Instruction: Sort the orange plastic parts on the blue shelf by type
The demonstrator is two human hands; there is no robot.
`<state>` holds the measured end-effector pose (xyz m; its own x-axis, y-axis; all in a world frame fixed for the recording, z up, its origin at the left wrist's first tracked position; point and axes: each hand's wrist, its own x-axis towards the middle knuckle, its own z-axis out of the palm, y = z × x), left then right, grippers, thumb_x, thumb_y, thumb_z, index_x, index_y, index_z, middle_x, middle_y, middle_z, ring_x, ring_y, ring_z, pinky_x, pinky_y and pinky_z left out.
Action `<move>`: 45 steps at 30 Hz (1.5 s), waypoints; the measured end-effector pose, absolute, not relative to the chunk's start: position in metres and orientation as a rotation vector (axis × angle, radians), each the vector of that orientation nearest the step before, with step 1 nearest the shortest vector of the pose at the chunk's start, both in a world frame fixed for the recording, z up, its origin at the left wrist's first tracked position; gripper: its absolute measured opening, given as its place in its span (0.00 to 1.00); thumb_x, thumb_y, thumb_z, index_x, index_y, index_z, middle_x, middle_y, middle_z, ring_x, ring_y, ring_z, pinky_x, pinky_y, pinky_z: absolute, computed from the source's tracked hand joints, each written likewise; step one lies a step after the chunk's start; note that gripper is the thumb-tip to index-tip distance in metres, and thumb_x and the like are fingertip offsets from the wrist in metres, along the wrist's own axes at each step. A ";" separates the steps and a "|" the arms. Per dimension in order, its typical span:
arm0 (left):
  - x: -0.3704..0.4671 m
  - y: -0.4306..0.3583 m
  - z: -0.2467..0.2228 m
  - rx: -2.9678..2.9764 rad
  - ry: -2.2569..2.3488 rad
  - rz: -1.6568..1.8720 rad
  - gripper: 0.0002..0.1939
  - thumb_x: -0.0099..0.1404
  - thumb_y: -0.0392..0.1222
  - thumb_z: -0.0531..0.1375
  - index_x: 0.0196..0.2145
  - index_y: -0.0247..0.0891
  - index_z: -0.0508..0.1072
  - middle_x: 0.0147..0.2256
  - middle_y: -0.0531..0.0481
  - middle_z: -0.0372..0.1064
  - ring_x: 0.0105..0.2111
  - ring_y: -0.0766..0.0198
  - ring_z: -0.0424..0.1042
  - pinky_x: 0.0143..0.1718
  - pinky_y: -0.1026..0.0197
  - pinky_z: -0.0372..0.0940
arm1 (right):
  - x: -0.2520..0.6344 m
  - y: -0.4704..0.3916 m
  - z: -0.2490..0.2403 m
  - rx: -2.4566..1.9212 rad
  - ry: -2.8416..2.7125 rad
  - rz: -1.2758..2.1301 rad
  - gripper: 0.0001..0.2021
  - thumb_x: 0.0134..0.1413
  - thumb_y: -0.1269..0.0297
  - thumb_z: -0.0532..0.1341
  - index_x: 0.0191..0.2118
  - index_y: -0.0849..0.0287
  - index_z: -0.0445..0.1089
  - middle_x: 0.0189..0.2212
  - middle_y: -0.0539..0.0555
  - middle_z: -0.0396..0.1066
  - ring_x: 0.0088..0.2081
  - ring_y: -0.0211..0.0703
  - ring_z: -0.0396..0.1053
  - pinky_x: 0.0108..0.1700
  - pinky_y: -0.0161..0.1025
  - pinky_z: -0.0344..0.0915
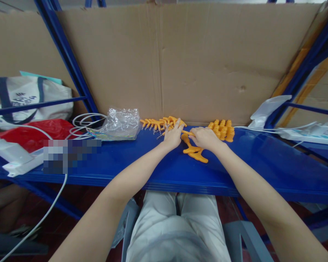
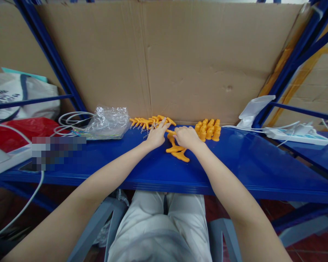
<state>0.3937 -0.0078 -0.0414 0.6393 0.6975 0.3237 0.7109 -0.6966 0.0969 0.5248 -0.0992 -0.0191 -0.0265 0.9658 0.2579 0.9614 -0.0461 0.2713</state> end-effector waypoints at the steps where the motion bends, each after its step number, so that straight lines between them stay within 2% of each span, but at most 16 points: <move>1: 0.394 -0.007 -0.042 -2.816 -1.212 -0.532 0.40 0.63 0.25 0.52 0.70 0.49 0.55 0.75 0.49 0.34 0.72 0.50 0.48 0.70 0.38 0.48 | 0.525 -0.099 -0.019 2.178 2.160 0.599 0.17 0.70 0.63 0.51 0.54 0.66 0.70 0.51 0.68 0.76 0.54 0.56 0.72 0.50 0.45 0.62; 4: 0.395 -0.006 -0.043 -2.836 -1.236 -0.530 0.40 0.63 0.26 0.53 0.70 0.50 0.54 0.75 0.49 0.34 0.71 0.49 0.50 0.68 0.41 0.54 | 0.526 -0.098 -0.019 2.171 2.148 0.632 0.16 0.70 0.63 0.52 0.54 0.65 0.70 0.52 0.67 0.75 0.55 0.56 0.71 0.50 0.44 0.60; 8: 0.395 -0.008 -0.042 -2.833 -1.252 -0.504 0.39 0.64 0.26 0.52 0.70 0.46 0.55 0.75 0.48 0.34 0.71 0.50 0.52 0.66 0.44 0.59 | 0.529 -0.097 -0.021 2.155 2.169 0.700 0.15 0.69 0.64 0.54 0.54 0.66 0.70 0.51 0.67 0.75 0.54 0.55 0.70 0.49 0.44 0.58; 14: 0.395 -0.011 -0.041 -2.848 -1.276 -0.494 0.39 0.63 0.26 0.52 0.70 0.45 0.56 0.75 0.46 0.35 0.70 0.51 0.53 0.65 0.45 0.60 | 0.532 -0.096 -0.024 2.125 2.204 0.805 0.12 0.66 0.66 0.56 0.51 0.65 0.70 0.47 0.66 0.76 0.52 0.55 0.70 0.46 0.44 0.55; 21: 0.398 -0.011 -0.045 -2.910 -1.344 -0.459 0.38 0.63 0.29 0.53 0.70 0.44 0.56 0.75 0.47 0.34 0.69 0.50 0.56 0.64 0.48 0.63 | 0.528 -0.099 -0.020 2.170 2.154 0.720 0.15 0.65 0.71 0.56 0.55 0.67 0.66 0.50 0.68 0.75 0.53 0.56 0.70 0.47 0.44 0.55; 29: 0.400 -0.010 -0.050 -2.906 -1.311 -0.457 0.38 0.63 0.30 0.53 0.70 0.46 0.57 0.74 0.49 0.36 0.68 0.49 0.58 0.65 0.45 0.62 | 0.528 -0.098 -0.021 2.223 2.080 0.626 0.17 0.65 0.70 0.57 0.57 0.68 0.62 0.46 0.69 0.77 0.52 0.55 0.73 0.48 0.42 0.59; 33: 0.399 -0.007 -0.051 -2.883 -1.374 -0.464 0.35 0.64 0.30 0.53 0.68 0.44 0.60 0.74 0.47 0.38 0.67 0.48 0.61 0.64 0.46 0.63 | 0.534 -0.096 -0.023 2.236 2.105 0.621 0.16 0.66 0.68 0.56 0.57 0.67 0.63 0.49 0.69 0.76 0.53 0.56 0.73 0.48 0.43 0.61; 37: 0.397 -0.006 -0.048 -2.892 -1.402 -0.464 0.35 0.64 0.29 0.52 0.69 0.40 0.59 0.74 0.44 0.37 0.68 0.49 0.59 0.65 0.48 0.62 | 0.539 -0.094 -0.025 2.273 2.101 0.612 0.16 0.67 0.66 0.54 0.57 0.67 0.64 0.50 0.69 0.76 0.54 0.57 0.72 0.49 0.45 0.63; 45: 0.398 -0.004 -0.051 -2.889 -1.404 -0.482 0.35 0.64 0.30 0.52 0.68 0.42 0.60 0.74 0.45 0.41 0.67 0.47 0.60 0.65 0.44 0.62 | 0.540 -0.095 -0.024 2.329 2.141 0.582 0.17 0.66 0.65 0.51 0.54 0.67 0.66 0.49 0.68 0.76 0.52 0.55 0.74 0.48 0.43 0.63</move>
<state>0.3981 -0.0040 -0.0513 0.5834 0.7826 0.2173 0.7509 -0.6217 0.2229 0.5395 -0.0948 -0.0235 0.0500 0.9488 0.3118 0.9761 -0.1126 0.1860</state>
